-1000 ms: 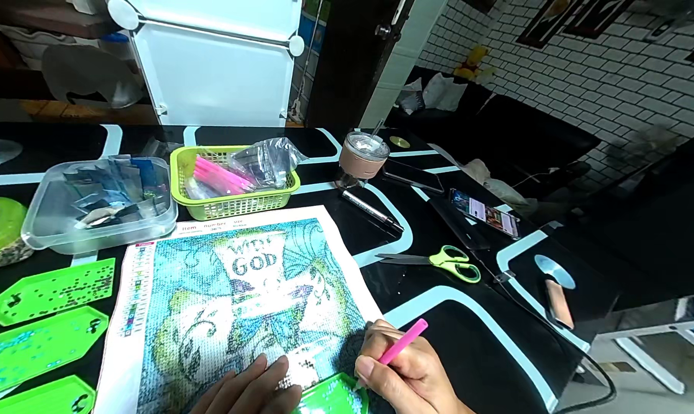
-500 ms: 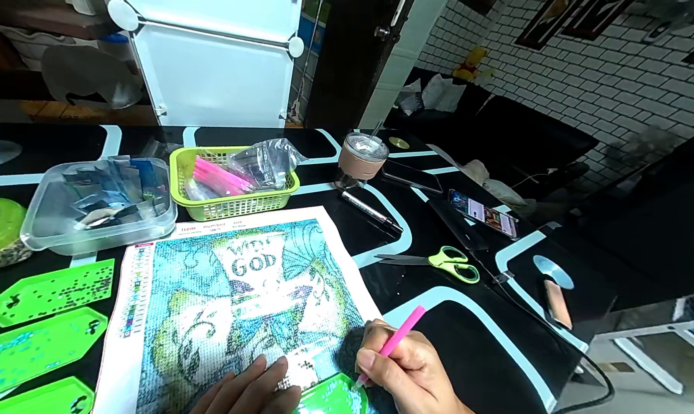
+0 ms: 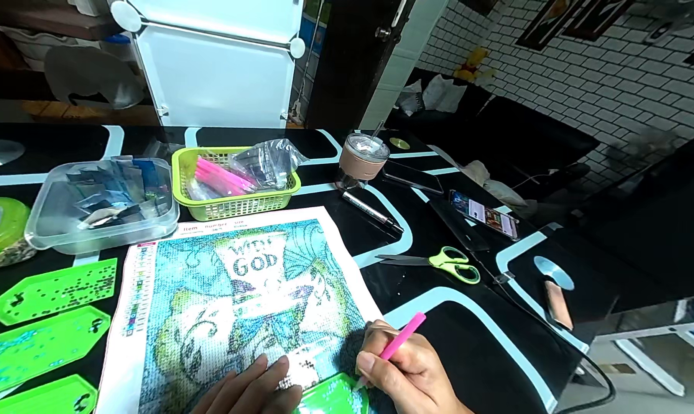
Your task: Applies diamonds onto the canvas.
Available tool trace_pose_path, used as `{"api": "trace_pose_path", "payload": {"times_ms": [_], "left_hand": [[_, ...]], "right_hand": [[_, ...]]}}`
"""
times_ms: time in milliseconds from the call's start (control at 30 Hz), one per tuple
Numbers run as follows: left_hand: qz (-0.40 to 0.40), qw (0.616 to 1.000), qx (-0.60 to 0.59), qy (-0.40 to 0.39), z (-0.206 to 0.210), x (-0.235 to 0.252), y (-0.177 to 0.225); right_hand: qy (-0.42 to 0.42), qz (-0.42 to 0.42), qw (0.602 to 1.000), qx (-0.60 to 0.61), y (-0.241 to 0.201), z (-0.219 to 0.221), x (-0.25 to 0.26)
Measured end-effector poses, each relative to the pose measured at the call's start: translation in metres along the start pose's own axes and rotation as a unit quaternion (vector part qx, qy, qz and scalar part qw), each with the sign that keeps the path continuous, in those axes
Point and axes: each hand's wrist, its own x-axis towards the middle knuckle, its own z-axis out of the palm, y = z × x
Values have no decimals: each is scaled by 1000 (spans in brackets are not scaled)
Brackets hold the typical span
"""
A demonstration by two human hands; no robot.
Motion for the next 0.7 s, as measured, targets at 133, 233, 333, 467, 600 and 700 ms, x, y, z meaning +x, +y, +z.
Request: {"api": "trace_pose_path", "payload": {"times_ms": [133, 233, 333, 467, 600, 700], "left_hand": [[1, 1000, 1, 4, 0, 0, 0], [2, 1000, 2, 2, 1, 0, 0], [-1, 1000, 4, -1, 0, 1, 0], [-2, 1000, 1, -7, -1, 0, 1], [-4, 1000, 2, -6, 0, 0, 1], [-5, 1000, 1, -8, 0, 0, 1]], "right_hand": [[16, 25, 998, 46, 1, 1, 1], [36, 42, 997, 56, 2, 2, 2], [77, 67, 994, 46, 5, 6, 7], [88, 75, 993, 12, 6, 8, 10], [80, 79, 994, -12, 7, 8, 10], [73, 76, 994, -38, 7, 8, 9]]}}
